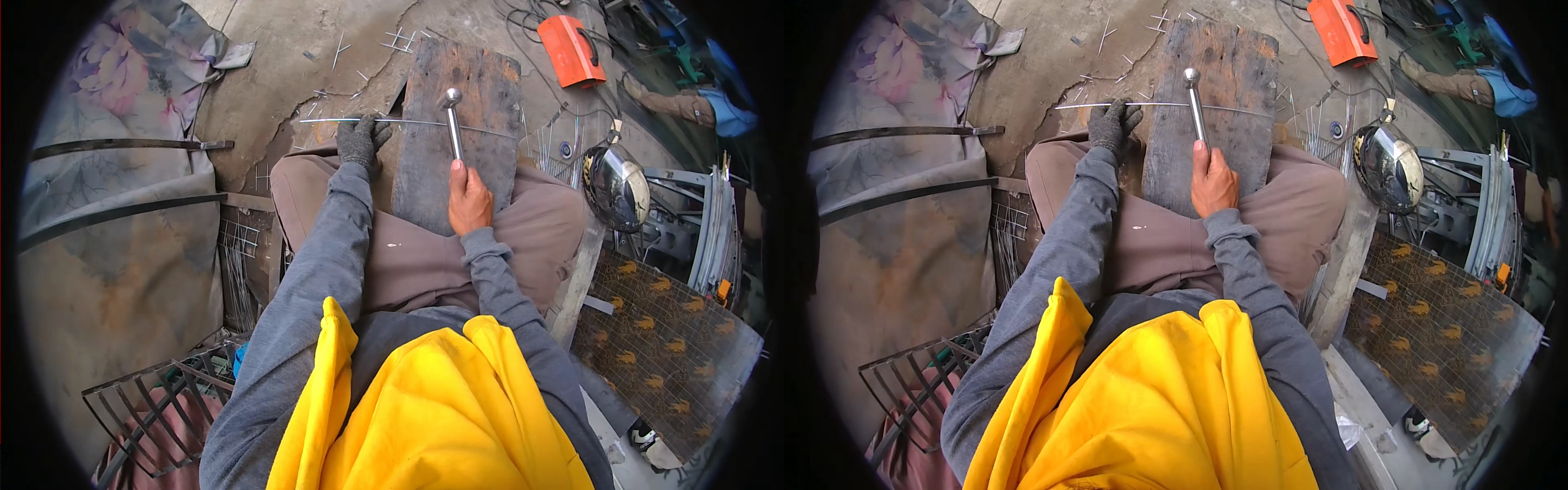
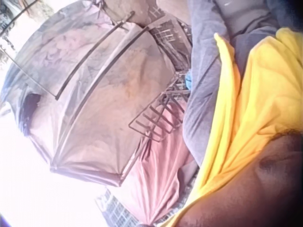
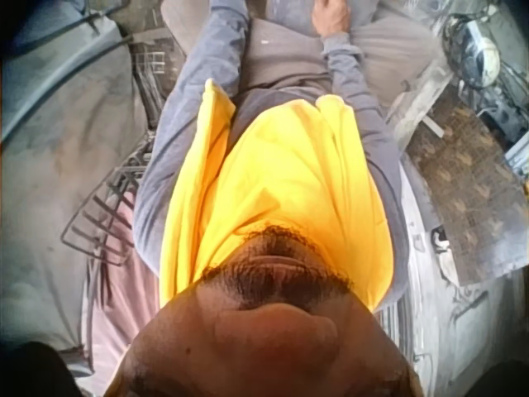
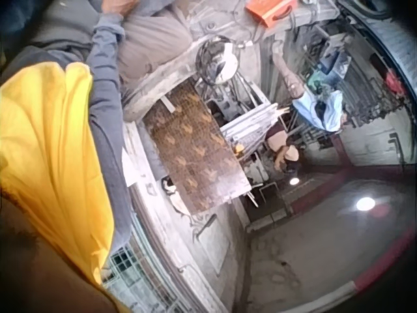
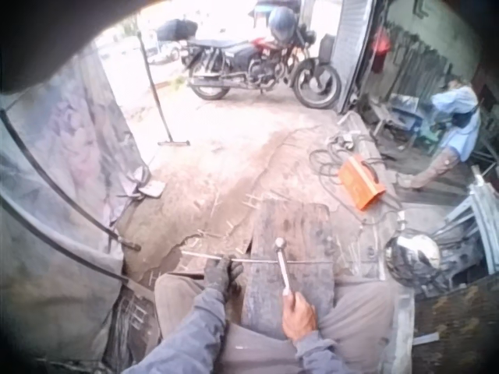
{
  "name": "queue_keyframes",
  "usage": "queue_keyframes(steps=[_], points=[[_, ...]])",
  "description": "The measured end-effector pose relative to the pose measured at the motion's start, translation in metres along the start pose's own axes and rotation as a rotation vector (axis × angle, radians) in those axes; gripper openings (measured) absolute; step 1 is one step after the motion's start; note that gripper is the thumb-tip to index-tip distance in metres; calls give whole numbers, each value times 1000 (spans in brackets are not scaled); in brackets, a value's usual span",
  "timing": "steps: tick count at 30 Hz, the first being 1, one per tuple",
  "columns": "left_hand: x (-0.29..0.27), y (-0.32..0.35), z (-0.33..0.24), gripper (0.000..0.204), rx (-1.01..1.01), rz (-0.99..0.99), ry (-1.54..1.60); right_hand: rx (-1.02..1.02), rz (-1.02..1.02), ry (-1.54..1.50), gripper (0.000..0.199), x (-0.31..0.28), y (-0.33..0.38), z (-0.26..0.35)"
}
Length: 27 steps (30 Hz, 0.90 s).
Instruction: The recorder uses pliers and a small hammer to straighten and shape metal wires against a wooden block and a metal plate.
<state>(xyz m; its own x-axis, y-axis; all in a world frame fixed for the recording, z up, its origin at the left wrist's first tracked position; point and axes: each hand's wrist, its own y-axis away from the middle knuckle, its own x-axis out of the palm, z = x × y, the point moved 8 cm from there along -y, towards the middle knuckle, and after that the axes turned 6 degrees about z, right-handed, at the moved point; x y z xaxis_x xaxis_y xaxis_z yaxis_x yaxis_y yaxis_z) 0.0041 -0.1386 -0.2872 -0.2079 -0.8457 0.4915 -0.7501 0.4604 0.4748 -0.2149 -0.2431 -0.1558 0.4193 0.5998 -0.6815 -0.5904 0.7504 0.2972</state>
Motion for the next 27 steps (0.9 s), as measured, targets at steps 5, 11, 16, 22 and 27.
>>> queue_keyframes(steps=[5,11,16,22,27], points=[[9,1,4,15,-1,44,7,-116,-211,-254,43,-33,14,9],[13,-1,7,17,16,34,-3,113,-33,102,56,-19,1,-32],[14,0,10,18,-29,62,43,56,-105,-75,56,-18,6,-44],[16,1,7,13,9,38,13,87,-25,3,57,-11,-2,-46],[11,3,4,13,4,29,12,70,-17,86,57,-7,3,-47]])
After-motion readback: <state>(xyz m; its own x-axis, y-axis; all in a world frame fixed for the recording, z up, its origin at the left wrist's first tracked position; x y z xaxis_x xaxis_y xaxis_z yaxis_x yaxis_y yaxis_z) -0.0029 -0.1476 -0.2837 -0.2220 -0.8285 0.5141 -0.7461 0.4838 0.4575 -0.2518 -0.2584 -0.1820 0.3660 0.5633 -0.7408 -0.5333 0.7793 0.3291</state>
